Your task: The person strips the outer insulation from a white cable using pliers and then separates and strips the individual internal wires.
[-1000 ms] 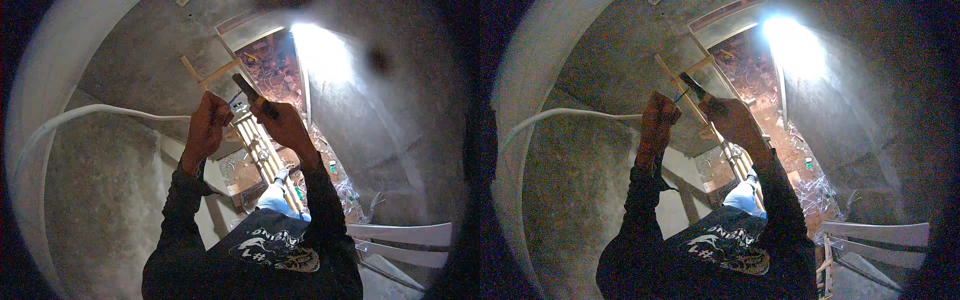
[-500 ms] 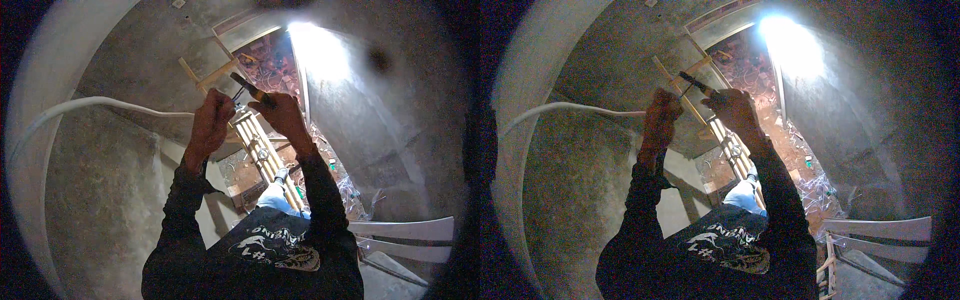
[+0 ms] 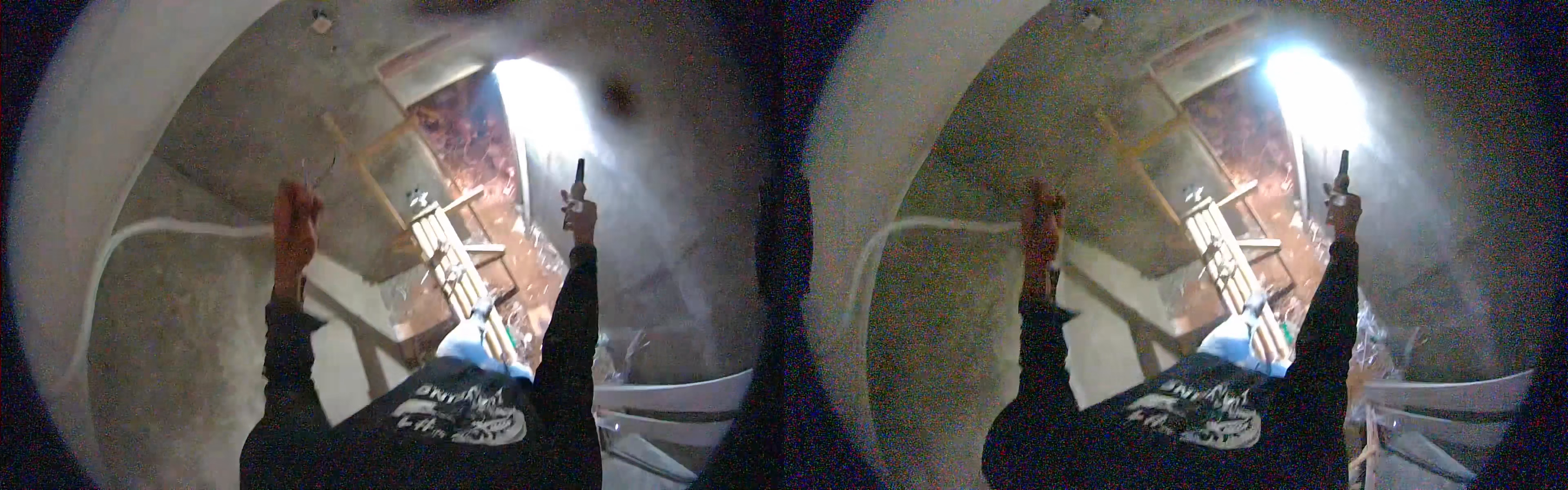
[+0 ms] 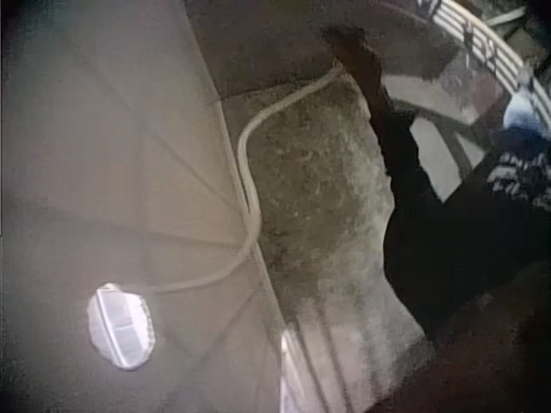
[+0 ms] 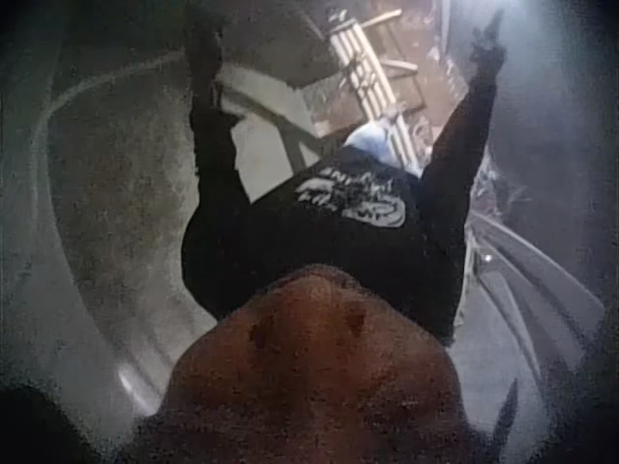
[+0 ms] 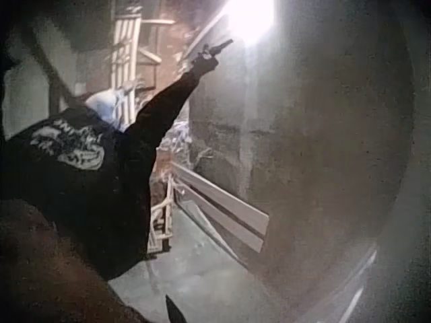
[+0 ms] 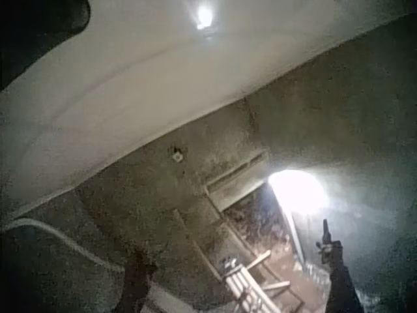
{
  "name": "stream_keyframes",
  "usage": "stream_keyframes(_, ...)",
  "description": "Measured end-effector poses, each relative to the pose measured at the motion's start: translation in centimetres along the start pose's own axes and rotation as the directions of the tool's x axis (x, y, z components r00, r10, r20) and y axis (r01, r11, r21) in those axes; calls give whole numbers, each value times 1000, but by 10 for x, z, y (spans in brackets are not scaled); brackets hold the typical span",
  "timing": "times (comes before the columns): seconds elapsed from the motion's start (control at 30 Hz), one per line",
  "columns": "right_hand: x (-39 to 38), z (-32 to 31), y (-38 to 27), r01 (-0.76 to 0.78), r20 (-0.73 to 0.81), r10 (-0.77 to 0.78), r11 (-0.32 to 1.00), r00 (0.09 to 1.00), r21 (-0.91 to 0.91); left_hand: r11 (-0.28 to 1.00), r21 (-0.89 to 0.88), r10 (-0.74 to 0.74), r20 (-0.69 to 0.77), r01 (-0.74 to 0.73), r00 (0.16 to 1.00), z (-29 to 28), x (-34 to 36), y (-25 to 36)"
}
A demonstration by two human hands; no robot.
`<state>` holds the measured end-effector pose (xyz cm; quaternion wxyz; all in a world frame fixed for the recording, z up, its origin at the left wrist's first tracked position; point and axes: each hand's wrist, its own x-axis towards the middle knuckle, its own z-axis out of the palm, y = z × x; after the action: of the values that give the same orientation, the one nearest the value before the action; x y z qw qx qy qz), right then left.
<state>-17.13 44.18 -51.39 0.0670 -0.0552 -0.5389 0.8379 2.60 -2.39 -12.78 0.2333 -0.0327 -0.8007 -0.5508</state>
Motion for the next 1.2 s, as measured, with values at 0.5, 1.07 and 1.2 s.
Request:
stream_keyframes(0.5,-200,274,-192,445,608,-82,760,789,-474,995,-87,64,219,-46,974,67,-14,15)
stream_keyframes(1.07,-193,295,-227,264,559,133,777,818,-571,975,139,136,231,-172,963,72,-23,26)
stream_keyframes(1.2,-186,288,-207,435,564,-119,770,817,-466,956,215,143,255,-201,956,77,-22,26)
